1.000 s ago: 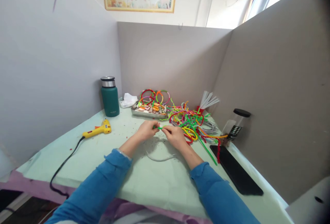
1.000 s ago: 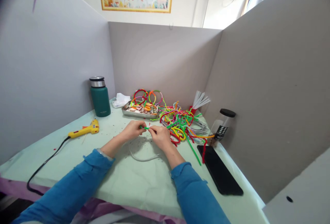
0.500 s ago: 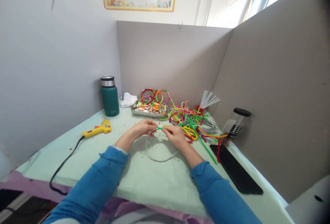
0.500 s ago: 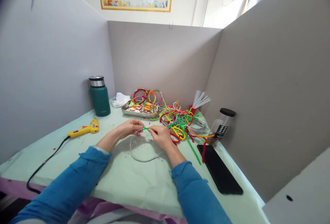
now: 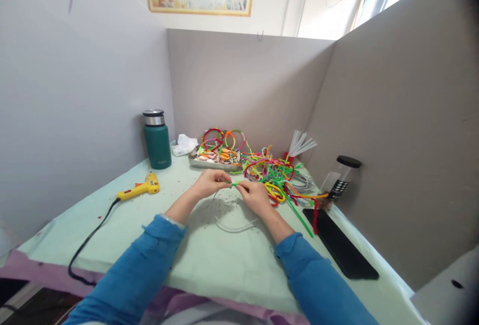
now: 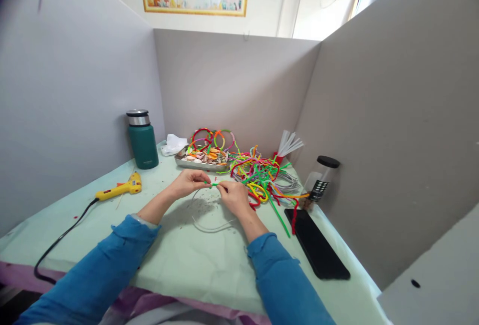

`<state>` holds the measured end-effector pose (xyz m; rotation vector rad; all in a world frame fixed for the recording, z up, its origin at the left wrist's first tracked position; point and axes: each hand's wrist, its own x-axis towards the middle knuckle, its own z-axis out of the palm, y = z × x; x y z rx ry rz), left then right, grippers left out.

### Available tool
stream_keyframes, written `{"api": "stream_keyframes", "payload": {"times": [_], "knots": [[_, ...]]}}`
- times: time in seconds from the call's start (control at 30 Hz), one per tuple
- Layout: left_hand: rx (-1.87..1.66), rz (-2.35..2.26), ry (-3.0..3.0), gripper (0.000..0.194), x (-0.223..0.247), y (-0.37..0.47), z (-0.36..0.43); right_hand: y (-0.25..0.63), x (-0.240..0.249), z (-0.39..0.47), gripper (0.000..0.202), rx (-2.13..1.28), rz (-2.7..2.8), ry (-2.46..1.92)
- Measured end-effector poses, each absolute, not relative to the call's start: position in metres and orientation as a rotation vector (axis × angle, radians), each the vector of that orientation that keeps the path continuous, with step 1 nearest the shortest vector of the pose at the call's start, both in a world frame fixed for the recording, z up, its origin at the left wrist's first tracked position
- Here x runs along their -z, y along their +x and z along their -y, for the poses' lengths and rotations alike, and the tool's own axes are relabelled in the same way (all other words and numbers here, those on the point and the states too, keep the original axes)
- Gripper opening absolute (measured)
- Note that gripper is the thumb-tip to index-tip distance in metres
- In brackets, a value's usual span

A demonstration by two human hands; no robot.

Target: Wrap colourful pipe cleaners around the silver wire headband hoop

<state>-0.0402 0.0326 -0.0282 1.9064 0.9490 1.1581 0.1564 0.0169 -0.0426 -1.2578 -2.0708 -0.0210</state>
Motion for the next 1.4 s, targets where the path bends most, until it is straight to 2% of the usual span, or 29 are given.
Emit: {"api": "stream_keyframes", "payload": {"times": [0.2,0.3,0.4,0.5,0.67,0.93,1.4], "knots": [[-1.022,-0.861,2.34,0.007,0.024,-0.046,-0.027,0.157,0.043,-0.017,0.022,0.069,2.038,-1.271],[-0.985,-0.791,2.391,0.01,0.021,-0.046,-0.024,0.16,0.043,-0.019,0.022,0.064,2.047,-1.244],[-1.047,-0.816,2.195,0.019,0.02,-0.045,-0.025,0.161,0.044,-0.021,0.021,0.043,2.063,-1.188],[-1.192,-0.968,1.717,0.016,0.021,-0.045,-0.028,0.16,0.045,-0.02,0.02,-0.002,2.053,-1.086],[-0.795,-0.852,1.237,0.033,0.028,-0.047,-0.028,0.158,0.045,-0.017,0.021,-0.066,2.046,-0.938],[-0.642,-0.488,1.062,0.025,0.031,-0.045,-0.023,0.154,0.039,-0.012,0.021,-0.164,2.03,-0.79],[-0.709,-0.744,1.596,0.033,0.025,-0.05,-0.021,0.156,0.029,-0.004,0.032,-0.413,2.332,-0.866]]}}
